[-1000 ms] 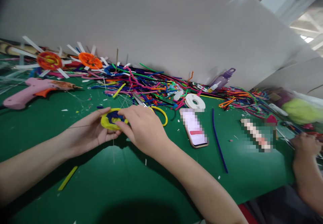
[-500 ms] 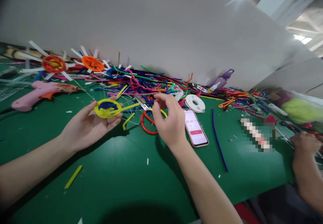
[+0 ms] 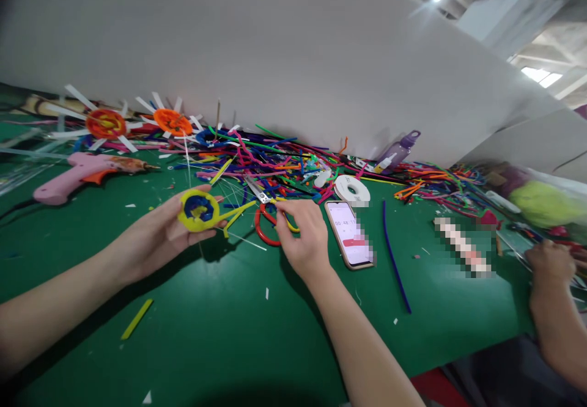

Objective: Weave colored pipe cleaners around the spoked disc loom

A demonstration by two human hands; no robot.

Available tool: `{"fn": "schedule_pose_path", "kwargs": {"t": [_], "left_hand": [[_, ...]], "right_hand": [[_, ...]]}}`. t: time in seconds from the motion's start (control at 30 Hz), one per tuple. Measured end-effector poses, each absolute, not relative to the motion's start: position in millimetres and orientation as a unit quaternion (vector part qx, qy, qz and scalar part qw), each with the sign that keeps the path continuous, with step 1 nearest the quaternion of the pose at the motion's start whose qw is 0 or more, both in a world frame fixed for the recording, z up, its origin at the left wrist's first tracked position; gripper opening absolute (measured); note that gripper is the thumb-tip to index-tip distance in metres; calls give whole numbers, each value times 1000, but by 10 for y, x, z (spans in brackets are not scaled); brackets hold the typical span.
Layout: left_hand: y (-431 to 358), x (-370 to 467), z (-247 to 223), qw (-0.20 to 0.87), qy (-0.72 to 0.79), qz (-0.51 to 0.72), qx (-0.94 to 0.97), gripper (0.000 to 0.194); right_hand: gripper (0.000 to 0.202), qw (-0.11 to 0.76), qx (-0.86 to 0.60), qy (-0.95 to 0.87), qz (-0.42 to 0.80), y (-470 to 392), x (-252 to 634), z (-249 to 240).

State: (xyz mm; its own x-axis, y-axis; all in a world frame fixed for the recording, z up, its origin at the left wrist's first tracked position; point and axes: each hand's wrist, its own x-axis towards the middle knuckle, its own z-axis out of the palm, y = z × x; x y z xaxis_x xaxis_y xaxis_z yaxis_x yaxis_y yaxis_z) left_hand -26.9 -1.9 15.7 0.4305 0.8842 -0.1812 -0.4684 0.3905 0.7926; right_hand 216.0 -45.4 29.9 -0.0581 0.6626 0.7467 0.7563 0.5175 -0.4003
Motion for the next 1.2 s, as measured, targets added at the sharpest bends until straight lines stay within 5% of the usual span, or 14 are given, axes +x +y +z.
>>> {"fn": "schedule_pose_path", "kwargs": {"t": [0.13,0.37,0.8,1.0,1.2], "left_hand": [[-113,-288,144,706,298,482,426,44],[-242,-269,228,560,317,505,575,51],[-251,-353,237,508,304,510,624,50],[-124,-366,154,583,331,507,541,48],[-67,-360,56,674,322,486,454,50]], "right_hand": [[12,474,-463,-748,26,-577,1969,452],[28,331,-555,-700,305,-527,1713,642],[19,313,-461,-684,470,-168,1627,533],[11,303,-426,-781,341,-129,1617,474],[18,232,-309,-921,43,-88,1648,458]]}}
